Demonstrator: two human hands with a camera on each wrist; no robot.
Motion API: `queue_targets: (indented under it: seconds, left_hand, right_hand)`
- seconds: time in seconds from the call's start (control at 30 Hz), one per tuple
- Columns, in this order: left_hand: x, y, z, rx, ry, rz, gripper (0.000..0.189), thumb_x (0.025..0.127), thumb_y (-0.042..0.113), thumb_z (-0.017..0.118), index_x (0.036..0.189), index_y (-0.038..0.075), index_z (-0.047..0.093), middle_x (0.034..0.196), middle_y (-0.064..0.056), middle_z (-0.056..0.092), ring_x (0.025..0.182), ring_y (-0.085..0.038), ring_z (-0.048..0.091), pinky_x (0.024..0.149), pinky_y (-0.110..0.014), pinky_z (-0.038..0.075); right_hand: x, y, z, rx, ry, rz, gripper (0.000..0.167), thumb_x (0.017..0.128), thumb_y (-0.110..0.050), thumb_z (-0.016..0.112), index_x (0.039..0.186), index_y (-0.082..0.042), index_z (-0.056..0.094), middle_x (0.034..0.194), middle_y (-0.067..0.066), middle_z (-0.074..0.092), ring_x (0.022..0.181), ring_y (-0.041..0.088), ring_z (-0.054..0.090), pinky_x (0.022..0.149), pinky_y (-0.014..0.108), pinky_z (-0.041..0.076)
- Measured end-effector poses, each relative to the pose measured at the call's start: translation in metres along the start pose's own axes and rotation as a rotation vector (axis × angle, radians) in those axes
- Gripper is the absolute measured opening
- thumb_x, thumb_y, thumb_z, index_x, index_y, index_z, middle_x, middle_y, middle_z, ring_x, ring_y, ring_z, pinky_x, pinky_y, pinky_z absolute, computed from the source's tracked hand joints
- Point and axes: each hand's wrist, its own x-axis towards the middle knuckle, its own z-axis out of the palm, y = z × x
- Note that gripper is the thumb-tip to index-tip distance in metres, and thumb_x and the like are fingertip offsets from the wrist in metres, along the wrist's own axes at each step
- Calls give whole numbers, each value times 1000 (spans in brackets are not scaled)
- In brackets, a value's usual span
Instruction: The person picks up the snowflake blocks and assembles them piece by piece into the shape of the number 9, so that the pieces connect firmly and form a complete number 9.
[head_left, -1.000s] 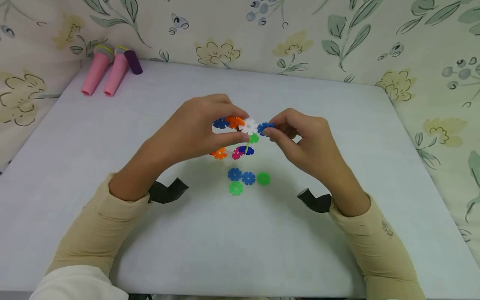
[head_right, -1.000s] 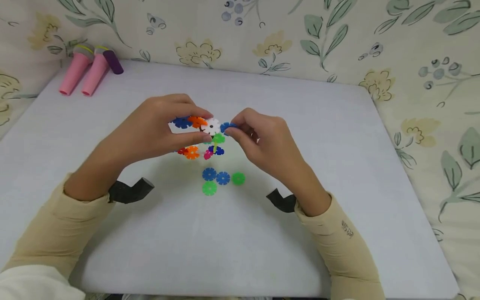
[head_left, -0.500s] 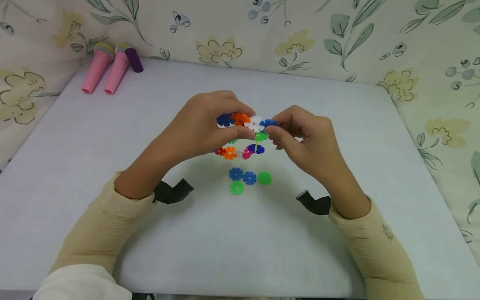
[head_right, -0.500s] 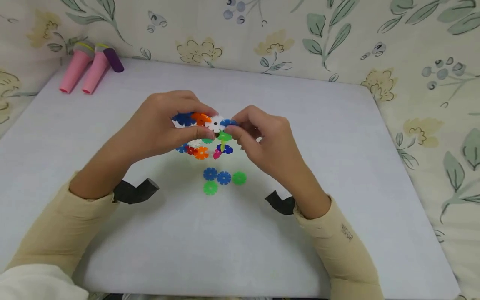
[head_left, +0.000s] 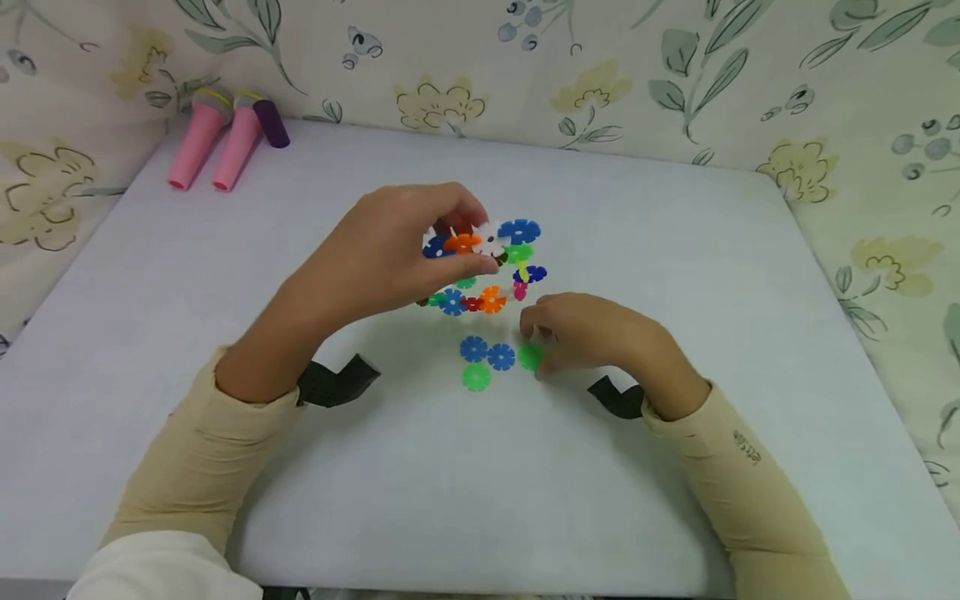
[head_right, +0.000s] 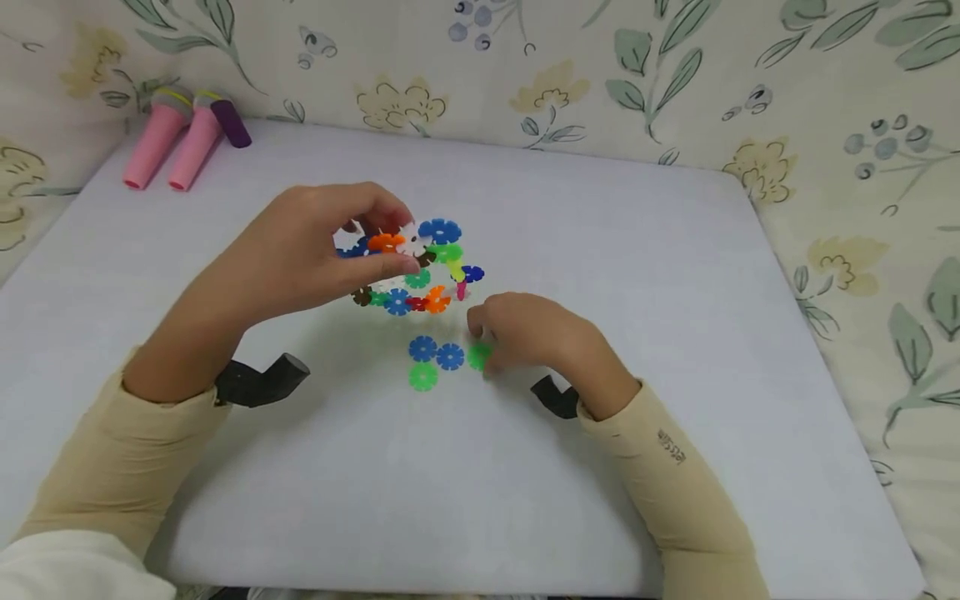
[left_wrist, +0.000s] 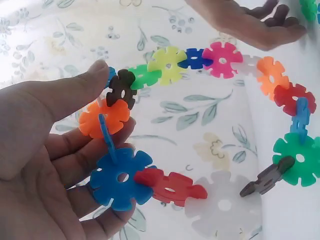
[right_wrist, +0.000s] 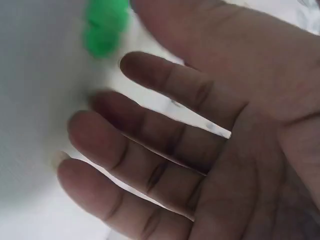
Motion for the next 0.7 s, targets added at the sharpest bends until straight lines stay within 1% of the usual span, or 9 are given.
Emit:
queue_targets:
  seconds: [0.13, 0.27, 0.3, 0.37, 0.47, 0.53, 0.6, 0.63, 0.7]
  left_hand:
    - [1, -1, -1, -62, -44, -24, 44, 89, 35, 78, 121, 11, 61, 94, 5, 69, 88, -12, 60, 76, -32, 49]
    - [-1, -3, -2, -172, -82, -1, 42, 93, 31, 73, 128, 12, 57, 91, 5, 67, 80, -11, 61, 70, -32, 53]
    - [-1, -4, -2, -189, -84, 10, 42, 94, 30, 71, 129, 12, 57, 91, 5, 66, 79, -11, 61, 69, -32, 53]
    - [-1, -5, -2, -213, -88, 25, 42, 97, 31, 68, 133, 14, 56, 89, 4, 65, 76, -11, 60, 67, -32, 53]
    - [-1, -5, -2, -191, -81, 46, 45, 99, 34, 65, 139, 16, 56, 93, 4, 64, 83, -11, 57, 72, -32, 52]
    - [-1, -6, -1, -174, -84, 50, 48, 100, 36, 63, 143, 17, 54, 102, 4, 64, 85, -12, 57, 76, -33, 51]
    - [-1, -5, 0, -149, -84, 53, 50, 101, 37, 61, 146, 17, 52, 118, 3, 63, 96, -12, 57, 84, -34, 52]
    - [-1, -4, 1, -141, -83, 55, 51, 101, 38, 60, 147, 17, 51, 125, 3, 62, 102, -11, 57, 88, -34, 51]
    - [-1, -3, 2, -132, -79, 68, 50, 102, 37, 59, 147, 16, 51, 131, 2, 59, 107, -11, 56, 91, -35, 50]
  right_hand:
    - [9, 2, 8, -8, -26, -11, 31, 79, -13, 87, 103, -13, 66, 90, 0, 59, 90, 19, 56, 80, 34, 51]
    - [8, 14, 1, 42, -38, 11, 17, 87, -12, 79, 96, -9, 64, 80, 3, 56, 79, 20, 54, 71, 34, 49]
    - [6, 18, -2, 42, -12, 26, 14, 89, -11, 75, 95, -8, 63, 78, 4, 55, 76, 21, 54, 68, 35, 47]
    - [1, 25, -10, 44, 90, 58, 7, 93, -8, 70, 96, -6, 64, 79, 5, 58, 73, 22, 54, 66, 36, 47]
    - [-10, 29, -21, 100, 343, 45, 7, 95, -3, 66, 101, -4, 66, 83, 5, 64, 74, 21, 58, 67, 33, 51]
    - [-19, 27, -28, 280, 508, -39, 13, 95, 0, 65, 108, -2, 67, 86, 9, 67, 74, 23, 62, 68, 31, 55]
    - [-28, 22, -33, 550, 602, -199, 19, 96, 3, 63, 114, 3, 65, 85, 14, 67, 73, 26, 64, 66, 30, 57]
    - [-32, 18, -35, 694, 615, -283, 21, 97, 5, 60, 118, 5, 63, 85, 16, 66, 73, 26, 64, 65, 29, 57]
    - [-38, 11, -38, 947, 589, -424, 25, 97, 8, 56, 122, 7, 59, 84, 20, 64, 71, 29, 63, 62, 30, 57]
